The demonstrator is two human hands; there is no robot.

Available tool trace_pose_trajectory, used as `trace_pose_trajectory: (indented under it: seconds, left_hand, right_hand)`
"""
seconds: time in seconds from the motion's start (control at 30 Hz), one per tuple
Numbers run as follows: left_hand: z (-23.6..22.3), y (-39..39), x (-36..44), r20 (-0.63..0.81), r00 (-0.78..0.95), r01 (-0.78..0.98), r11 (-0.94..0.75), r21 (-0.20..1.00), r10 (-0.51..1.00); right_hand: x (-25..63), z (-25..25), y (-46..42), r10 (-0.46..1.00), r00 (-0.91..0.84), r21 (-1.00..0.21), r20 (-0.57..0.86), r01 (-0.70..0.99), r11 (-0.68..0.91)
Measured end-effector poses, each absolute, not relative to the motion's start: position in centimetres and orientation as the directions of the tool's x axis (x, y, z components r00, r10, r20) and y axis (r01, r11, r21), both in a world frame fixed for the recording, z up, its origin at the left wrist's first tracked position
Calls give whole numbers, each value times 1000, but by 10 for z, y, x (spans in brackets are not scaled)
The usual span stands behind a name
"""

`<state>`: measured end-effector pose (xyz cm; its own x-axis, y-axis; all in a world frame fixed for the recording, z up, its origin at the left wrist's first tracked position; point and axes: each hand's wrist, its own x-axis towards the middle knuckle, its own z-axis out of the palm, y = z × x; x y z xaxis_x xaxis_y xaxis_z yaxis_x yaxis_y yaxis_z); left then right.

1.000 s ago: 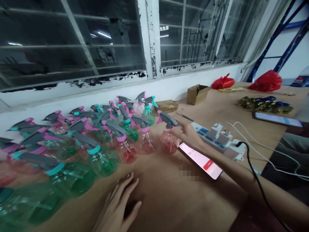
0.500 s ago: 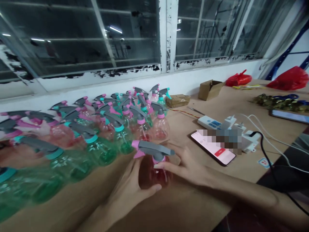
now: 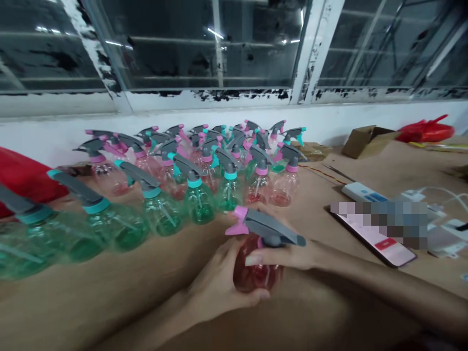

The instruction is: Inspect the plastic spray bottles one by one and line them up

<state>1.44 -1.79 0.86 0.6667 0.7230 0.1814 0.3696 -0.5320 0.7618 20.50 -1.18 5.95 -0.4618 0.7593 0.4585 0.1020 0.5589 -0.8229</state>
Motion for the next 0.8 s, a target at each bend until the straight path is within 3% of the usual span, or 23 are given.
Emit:
trace_pose_trajectory:
  seconds: [0.37, 0.53, 0.8]
  left_hand:
    - [10, 7, 24, 307, 712, 304, -671, 677, 632]
    - [5, 11, 22, 283, 697, 384, -676, 629, 659]
    - [-12, 13, 2, 141, 727, 619, -731, 288, 672]
  right_hand:
    - [205, 62, 1, 795, -426, -859, 431, 75, 506]
    - [203, 67, 8, 801, -403, -842, 443, 121, 526]
    - [216, 58, 23, 820, -330, -820, 468, 183, 542]
